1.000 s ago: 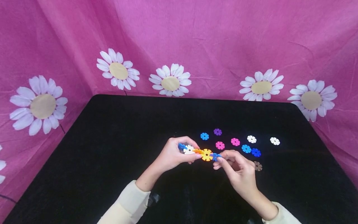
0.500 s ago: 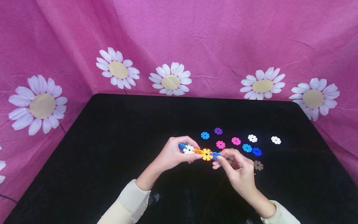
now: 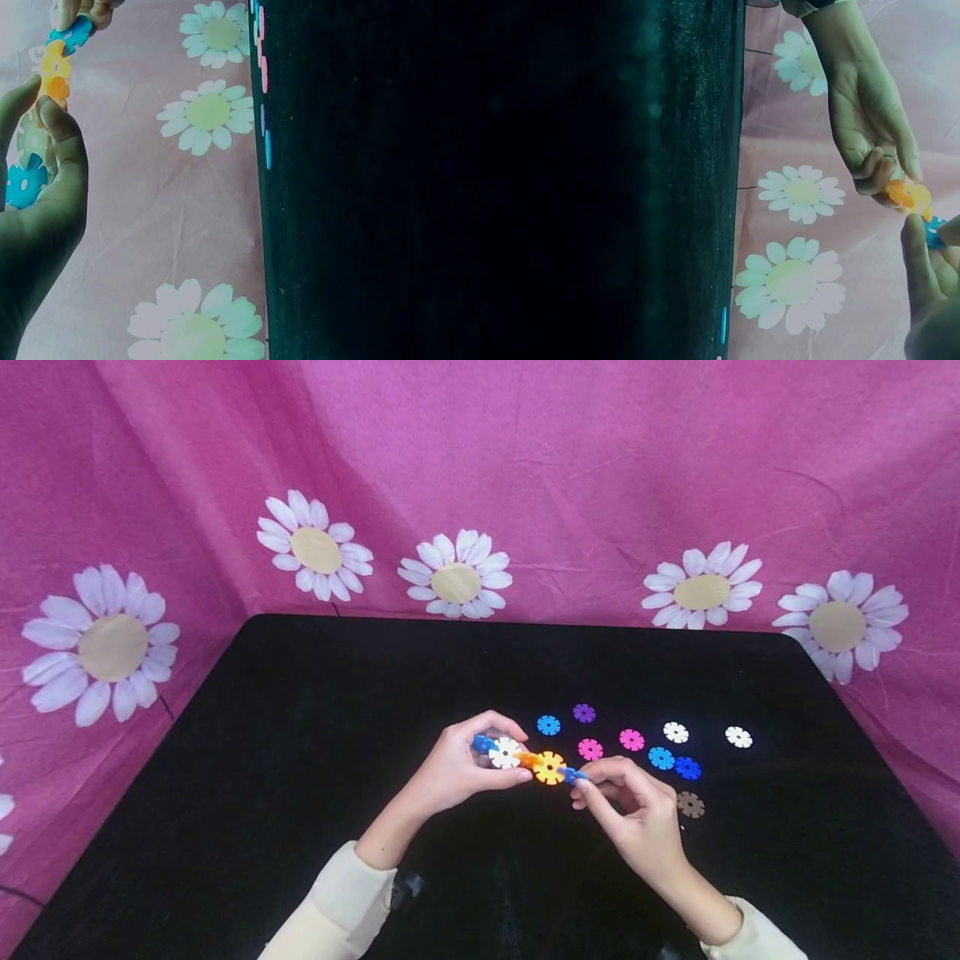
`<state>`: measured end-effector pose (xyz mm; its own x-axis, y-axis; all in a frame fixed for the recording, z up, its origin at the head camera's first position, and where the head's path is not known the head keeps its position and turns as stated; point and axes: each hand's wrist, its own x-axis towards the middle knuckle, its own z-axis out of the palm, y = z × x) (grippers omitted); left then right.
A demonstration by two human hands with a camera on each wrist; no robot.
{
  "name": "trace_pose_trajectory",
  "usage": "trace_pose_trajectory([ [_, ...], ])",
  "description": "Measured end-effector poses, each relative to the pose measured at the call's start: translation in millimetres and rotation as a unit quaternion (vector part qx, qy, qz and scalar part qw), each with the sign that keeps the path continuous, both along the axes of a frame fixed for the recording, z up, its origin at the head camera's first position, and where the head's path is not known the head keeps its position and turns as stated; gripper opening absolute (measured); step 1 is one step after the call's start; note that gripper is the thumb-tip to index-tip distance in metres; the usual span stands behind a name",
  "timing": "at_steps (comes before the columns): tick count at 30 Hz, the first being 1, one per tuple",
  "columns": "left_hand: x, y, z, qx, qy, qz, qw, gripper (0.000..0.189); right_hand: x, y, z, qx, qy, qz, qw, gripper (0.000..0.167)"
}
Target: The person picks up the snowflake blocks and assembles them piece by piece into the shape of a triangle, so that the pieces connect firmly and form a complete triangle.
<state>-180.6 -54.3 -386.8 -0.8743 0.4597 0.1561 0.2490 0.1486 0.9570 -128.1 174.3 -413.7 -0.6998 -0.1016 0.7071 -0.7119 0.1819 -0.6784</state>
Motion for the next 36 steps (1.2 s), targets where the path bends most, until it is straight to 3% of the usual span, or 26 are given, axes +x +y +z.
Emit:
trace_pose_trajectory([
  [4,-1.1,-0.6,-0.5,0.004,0.001,0.003,1.0000,0.047,-0.1,0.7,0.0,0.005,-0.009,-0.002,0.9999,0.033],
  [8,-1.8,-1.8,-0.3,0.022,-0.019,0.003,0.9996,0.056,0.6,1.7,0.0,0.010,-0.024,-0.021,0.9995,0.030],
  [16,-3.9,-4.7,-0.8,0.028,-0.035,-0.005,0.9990,0.059,0.7,3.6,0.6,-0.003,-0.049,-0.040,0.9980,0.026],
  [21,-7.3,-8.0,-4.6,0.012,-0.097,-0.022,0.9950,0.060,0.6,3.5,0.4,-0.019,-0.043,-0.042,0.9980,0.025],
  [24,-6.6,-6.4,-9.0,-0.015,-0.137,-0.039,0.9896,0.048,1.1,2.2,1.9,-0.022,-0.049,-0.044,0.9976,0.024],
  [27,-2.4,2.2,-12.7,-0.032,-0.137,-0.056,0.9885,0.037,1.0,-0.3,3.4,-0.034,-0.048,-0.028,0.9979,0.024],
  [29,2.1,9.4,-13.1,-0.025,-0.127,-0.061,0.9896,0.035,0.3,-2.7,4.4,-0.045,-0.044,-0.011,0.9979,0.024],
  [32,8.3,18.5,-11.7,0.019,-0.121,-0.061,0.9906,0.032,-0.3,-7.1,5.6,-0.050,-0.044,0.002,0.9977,0.024],
  [36,11.8,24.4,-10.1,0.064,-0.130,-0.039,0.9887,0.031,0.2,-12.3,7.1,-0.036,-0.051,-0.006,0.9980,0.023],
])
